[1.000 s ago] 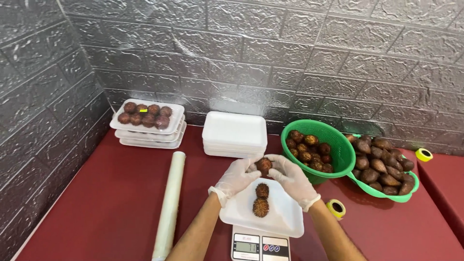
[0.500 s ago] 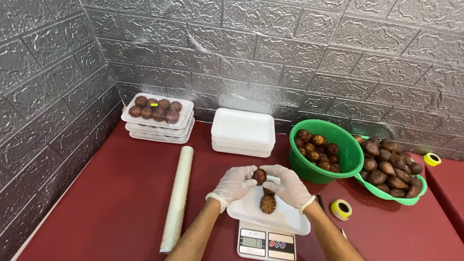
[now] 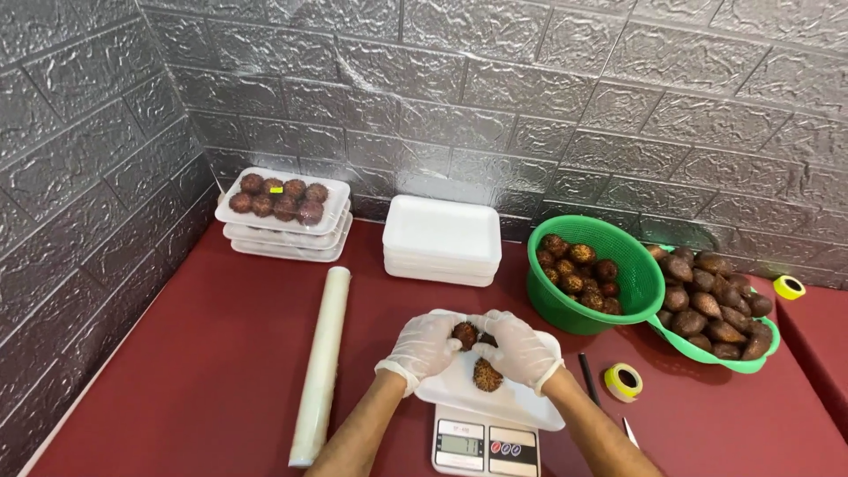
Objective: A person wearing gloves picks snake fruits from a green basket and places them onto a white tray on a digital scale to reach a target weight of 300 grams.
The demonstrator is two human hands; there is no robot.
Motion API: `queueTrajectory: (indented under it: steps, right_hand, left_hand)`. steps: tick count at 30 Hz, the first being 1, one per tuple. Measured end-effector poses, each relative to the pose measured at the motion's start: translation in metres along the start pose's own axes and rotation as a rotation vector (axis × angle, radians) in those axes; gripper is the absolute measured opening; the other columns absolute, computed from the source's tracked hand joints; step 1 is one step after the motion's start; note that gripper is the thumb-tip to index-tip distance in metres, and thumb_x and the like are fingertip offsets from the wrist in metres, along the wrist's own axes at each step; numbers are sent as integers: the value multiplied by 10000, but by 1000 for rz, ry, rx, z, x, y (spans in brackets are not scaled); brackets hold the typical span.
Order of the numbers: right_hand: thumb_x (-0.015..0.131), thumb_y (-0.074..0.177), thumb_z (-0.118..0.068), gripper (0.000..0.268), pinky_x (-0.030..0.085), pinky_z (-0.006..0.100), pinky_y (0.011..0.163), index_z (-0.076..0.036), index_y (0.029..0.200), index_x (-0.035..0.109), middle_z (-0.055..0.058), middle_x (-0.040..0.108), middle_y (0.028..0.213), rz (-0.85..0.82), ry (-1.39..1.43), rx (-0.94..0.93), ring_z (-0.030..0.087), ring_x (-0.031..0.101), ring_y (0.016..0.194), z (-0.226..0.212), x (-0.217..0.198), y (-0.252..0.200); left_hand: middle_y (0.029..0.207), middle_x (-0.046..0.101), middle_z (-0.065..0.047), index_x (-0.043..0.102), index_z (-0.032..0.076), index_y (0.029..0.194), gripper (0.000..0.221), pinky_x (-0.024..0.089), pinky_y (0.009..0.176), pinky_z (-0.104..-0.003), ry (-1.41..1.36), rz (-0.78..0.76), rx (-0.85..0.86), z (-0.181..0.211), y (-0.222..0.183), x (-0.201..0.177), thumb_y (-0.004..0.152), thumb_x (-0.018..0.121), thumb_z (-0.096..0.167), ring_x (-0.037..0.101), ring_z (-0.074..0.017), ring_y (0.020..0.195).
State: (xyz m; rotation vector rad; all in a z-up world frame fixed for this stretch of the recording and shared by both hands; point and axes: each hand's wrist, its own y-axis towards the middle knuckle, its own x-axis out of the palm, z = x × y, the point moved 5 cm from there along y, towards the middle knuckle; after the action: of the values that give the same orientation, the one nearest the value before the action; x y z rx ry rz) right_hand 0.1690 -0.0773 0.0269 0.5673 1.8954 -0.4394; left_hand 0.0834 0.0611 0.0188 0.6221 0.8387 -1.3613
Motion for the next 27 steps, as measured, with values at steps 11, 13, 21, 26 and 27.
queueTrajectory:
  steps: [11,13,21,26,27]
  right_hand:
    - [759,886,-293,479,531,444,1040,-141,1330,666,86,699,1180,-16,35,4,286,635,1218,-8,-11,0]
    - [759,887,-294,478,530,450,1042,-129,1327,670,104,699,1194,-11,39,8,303,636,1220,-10,-11,-1]
    - [660,888,-241,483,471,433,1008,-176,1365,625,67,695,1203,-14,101,-53,283,631,1142,2,0,0]
    - [642,892,-220,470,463,408,1044,-173,1360,636,38,691,1263,-3,149,-12,261,628,1185,0,-7,-4]
    - [626,909,-234,469,448,396,1080,-169,1374,628,28,683,1311,-8,159,18,250,618,1231,0,-7,-5]
  left_hand:
    - [1366,656,-116,554,174,1469,520,447,1138,-489,82,-23,-13,-6,11,12,976,619,326,596,-328,1311]
    - [1383,645,-128,545,161,1477,525,438,1145,-494,83,-24,-7,-10,11,17,978,608,311,584,-336,1323]
    - [1065,734,-87,672,150,1227,334,526,852,-485,75,83,39,-13,18,32,907,580,180,656,-342,1014]
    - [1118,719,-105,637,148,1309,393,524,874,-491,109,94,44,-15,19,37,921,579,177,636,-347,1073]
    - [1125,714,-114,631,136,1321,405,521,878,-490,119,99,48,-18,20,40,922,568,165,625,-346,1091]
